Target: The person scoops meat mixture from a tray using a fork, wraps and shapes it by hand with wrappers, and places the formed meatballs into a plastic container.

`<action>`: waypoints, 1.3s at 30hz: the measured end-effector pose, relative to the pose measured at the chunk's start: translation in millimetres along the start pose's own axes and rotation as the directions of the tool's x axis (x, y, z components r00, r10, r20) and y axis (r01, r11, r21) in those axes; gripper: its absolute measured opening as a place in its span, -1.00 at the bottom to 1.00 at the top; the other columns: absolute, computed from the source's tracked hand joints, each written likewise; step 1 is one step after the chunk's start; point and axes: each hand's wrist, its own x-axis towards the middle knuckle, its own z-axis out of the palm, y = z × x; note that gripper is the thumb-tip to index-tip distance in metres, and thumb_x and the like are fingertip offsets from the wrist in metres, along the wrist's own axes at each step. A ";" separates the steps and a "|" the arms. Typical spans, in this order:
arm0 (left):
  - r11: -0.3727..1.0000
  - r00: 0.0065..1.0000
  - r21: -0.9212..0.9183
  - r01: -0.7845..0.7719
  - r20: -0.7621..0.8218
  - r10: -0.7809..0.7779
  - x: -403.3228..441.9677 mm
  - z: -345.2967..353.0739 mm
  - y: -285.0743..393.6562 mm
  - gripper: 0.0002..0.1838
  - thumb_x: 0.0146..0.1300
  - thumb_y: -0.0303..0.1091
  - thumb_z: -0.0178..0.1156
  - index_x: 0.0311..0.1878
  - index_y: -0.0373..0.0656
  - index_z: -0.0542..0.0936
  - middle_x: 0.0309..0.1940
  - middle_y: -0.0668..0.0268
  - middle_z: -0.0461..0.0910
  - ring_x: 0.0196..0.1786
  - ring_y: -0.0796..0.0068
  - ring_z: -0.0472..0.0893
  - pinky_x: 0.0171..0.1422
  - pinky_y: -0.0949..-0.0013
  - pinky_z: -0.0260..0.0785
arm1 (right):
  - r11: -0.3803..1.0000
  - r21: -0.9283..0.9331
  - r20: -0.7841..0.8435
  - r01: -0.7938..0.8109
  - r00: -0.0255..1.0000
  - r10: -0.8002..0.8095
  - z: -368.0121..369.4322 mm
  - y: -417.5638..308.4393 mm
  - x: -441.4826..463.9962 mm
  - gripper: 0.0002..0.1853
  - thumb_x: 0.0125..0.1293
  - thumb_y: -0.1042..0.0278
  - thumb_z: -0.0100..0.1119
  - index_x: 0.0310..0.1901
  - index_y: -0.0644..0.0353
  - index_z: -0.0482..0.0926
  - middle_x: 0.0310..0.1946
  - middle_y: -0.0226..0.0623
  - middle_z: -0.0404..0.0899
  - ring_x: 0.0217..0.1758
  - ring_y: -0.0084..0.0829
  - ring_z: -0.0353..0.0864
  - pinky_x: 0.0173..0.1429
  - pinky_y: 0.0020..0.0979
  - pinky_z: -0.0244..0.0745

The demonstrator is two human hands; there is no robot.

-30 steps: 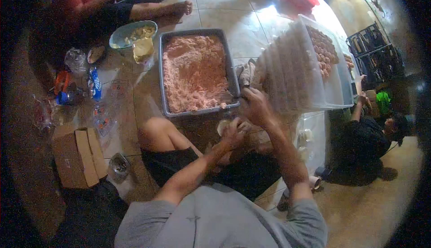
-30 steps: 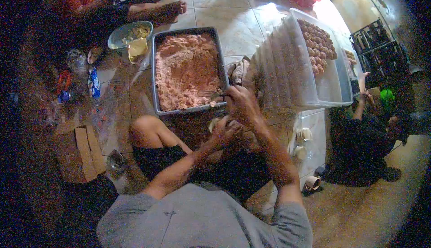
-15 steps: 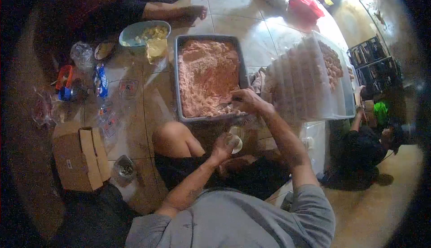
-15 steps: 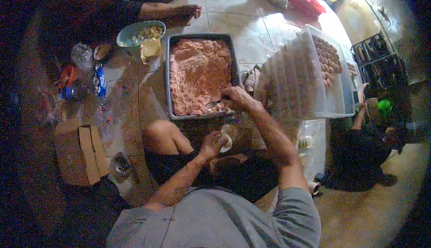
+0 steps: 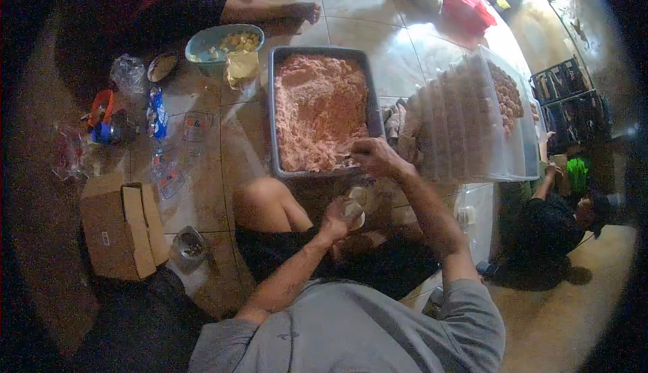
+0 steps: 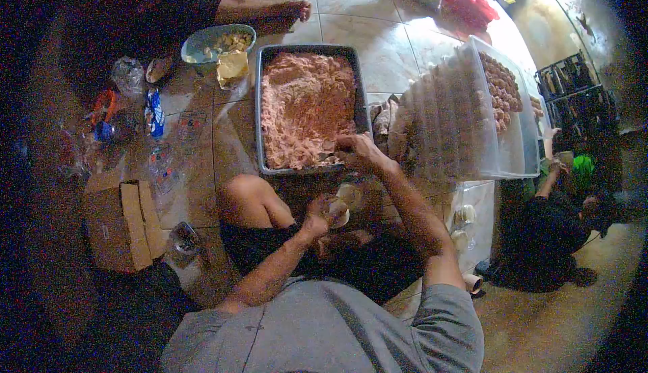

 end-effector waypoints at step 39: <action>0.955 0.997 -0.297 -0.020 0.059 0.040 -9.1 -23.4 91.1 -0.49 0.35 0.02 0.29 0.06 -0.29 0.58 -0.11 0.17 0.66 -0.05 0.33 0.64 0.07 0.24 0.51 | 0.980 0.148 -0.294 -0.135 0.940 0.174 37.2 -49.8 -3.3 -0.81 0.28 0.37 0.35 -0.11 0.21 0.69 -0.19 -0.16 0.73 -0.19 -0.26 0.74 -0.11 -0.28 0.58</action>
